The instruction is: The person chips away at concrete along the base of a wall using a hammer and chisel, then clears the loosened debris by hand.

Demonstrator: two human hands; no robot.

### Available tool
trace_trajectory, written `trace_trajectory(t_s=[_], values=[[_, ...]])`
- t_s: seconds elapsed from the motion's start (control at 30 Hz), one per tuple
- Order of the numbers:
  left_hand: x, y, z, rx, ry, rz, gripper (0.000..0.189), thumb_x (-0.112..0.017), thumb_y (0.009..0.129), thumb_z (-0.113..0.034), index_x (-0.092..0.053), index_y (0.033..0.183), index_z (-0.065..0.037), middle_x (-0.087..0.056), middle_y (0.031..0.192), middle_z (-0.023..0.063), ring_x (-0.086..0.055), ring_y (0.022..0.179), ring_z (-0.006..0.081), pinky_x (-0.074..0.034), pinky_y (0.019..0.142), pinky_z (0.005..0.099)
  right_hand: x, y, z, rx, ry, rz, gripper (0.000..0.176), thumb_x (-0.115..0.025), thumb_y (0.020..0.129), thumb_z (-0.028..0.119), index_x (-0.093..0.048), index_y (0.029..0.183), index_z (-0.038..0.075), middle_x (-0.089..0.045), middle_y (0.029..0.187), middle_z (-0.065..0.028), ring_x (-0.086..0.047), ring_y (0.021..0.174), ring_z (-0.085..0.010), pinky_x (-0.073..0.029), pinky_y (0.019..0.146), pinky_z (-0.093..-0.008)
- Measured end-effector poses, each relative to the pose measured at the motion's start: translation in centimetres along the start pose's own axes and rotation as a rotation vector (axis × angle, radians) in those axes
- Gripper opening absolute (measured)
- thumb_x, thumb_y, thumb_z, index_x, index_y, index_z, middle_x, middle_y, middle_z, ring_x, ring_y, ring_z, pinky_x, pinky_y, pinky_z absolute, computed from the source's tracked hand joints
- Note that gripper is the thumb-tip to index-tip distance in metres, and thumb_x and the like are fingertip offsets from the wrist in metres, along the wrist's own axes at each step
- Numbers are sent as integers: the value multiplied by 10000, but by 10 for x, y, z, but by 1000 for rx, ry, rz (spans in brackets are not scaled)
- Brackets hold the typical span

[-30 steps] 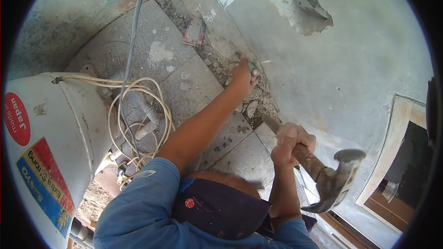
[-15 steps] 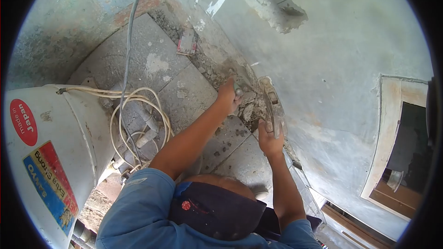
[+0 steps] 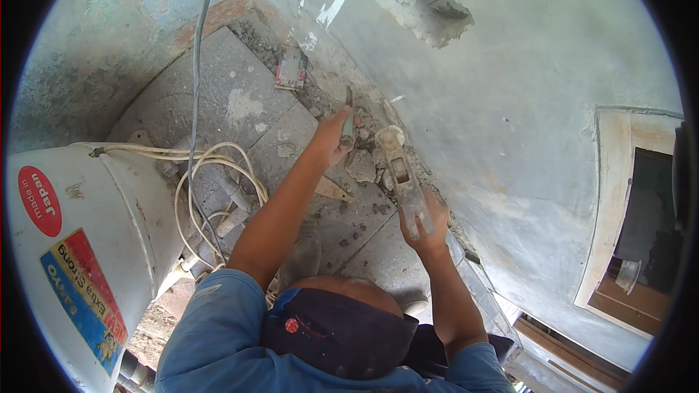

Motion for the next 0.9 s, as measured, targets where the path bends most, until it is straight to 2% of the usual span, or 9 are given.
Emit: trace_trajectory(t_s=[0.13, 0.3, 0.37, 0.43, 0.57, 0.73, 0.77, 0.83, 0.9], values=[[13, 6, -8, 56, -136, 119, 335, -554, 909, -377, -552, 851, -48, -488, 606, 10, -357, 382, 101, -296, 389, 247, 3, 4, 37, -84, 49, 34, 216, -721, 668, 167, -548, 752, 70, -588, 668, -126, -611, 614, -322, -469, 535, -386], [-6, -3, -22, 92, -255, 99, 307, -574, 902, -347, -559, 815, -53, -500, 523, 22, -349, 365, 98, -308, 392, 253, -22, 14, 54, 231, 110, 19, 184, -674, 730, 57, -503, 661, 71, -525, 586, -123, -540, 519, -320, -398, 469, -404], [-8, -3, -26, 134, -242, 3, 299, -585, 894, -336, -561, 818, -48, -513, 505, 24, -358, 367, 100, -302, 391, 252, -44, 20, 23, 163, 74, 13, 132, -655, 740, 47, -532, 695, 69, -532, 590, -142, -552, 532, -338, -417, 485, -403], [0, 6, -21, 98, -205, 65, 296, -590, 890, -330, -561, 818, -44, -520, 514, 23, -360, 367, 99, -297, 390, 247, -65, 27, -9, -214, -253, 218, 133, -663, 707, 134, -572, 790, 82, -564, 648, -113, -601, 625, -329, -482, 603, -447], [-1, 9, -23, 208, -332, 254, 297, -585, 890, -327, -565, 813, -41, -523, 519, 26, -363, 363, 104, -297, 388, 244, -38, 27, 44, -186, -65, 223, 170, -658, 705, 148, -579, 839, 79, -602, 696, -126, -612, 663, -347, -489, 629, -445], [-4, 13, -27, 142, -317, 135, 310, -555, 909, -323, -565, 820, -26, -535, 543, 34, -363, 360, 105, -306, 392, 244, -31, 35, 56, 221, 124, 190, 255, -643, 747, 194, -564, 947, 59, -635, 778, -162, -629, 772, -358, -500, 643, -446], [-5, 11, -28, 136, -322, 129, 314, -544, 916, -319, -566, 825, -19, -538, 548, 34, -362, 359, 103, -308, 393, 241, -41, 38, 41, 212, 119, 172, 255, -643, 747, 194, -564, 947, 59, -635, 778, -162, -629, 772, -358, -500, 643, -446], [-4, 10, -26, 132, -301, 213, 312, -531, 923, -305, -568, 831, -10, -535, 546, 31, -362, 361, 98, -305, 392, 234, -63, 45, -5, -251, -313, 325, 260, -641, 714, 177, -558, 939, 76, -617, 741, -130, -630, 743, -332, -497, 624, -440], [-9, 15, -37, 126, -265, 300, 311, -517, 931, -292, -570, 838, 0, -532, 543, 28, -362, 362, 93, -302, 391, 228, -55, 50, 15, -231, -239, 284, 240, -636, 744, 176, -537, 934, 70, -612, 702, -136, -630, 717, -335, -497, 616, -446]])
Point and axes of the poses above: each hand's wrist, its own y-axis towards the middle knuckle, its own x-axis out of the back of the hand, z = x × y, the point moved 4 cm from there along y, towards the middle knuckle
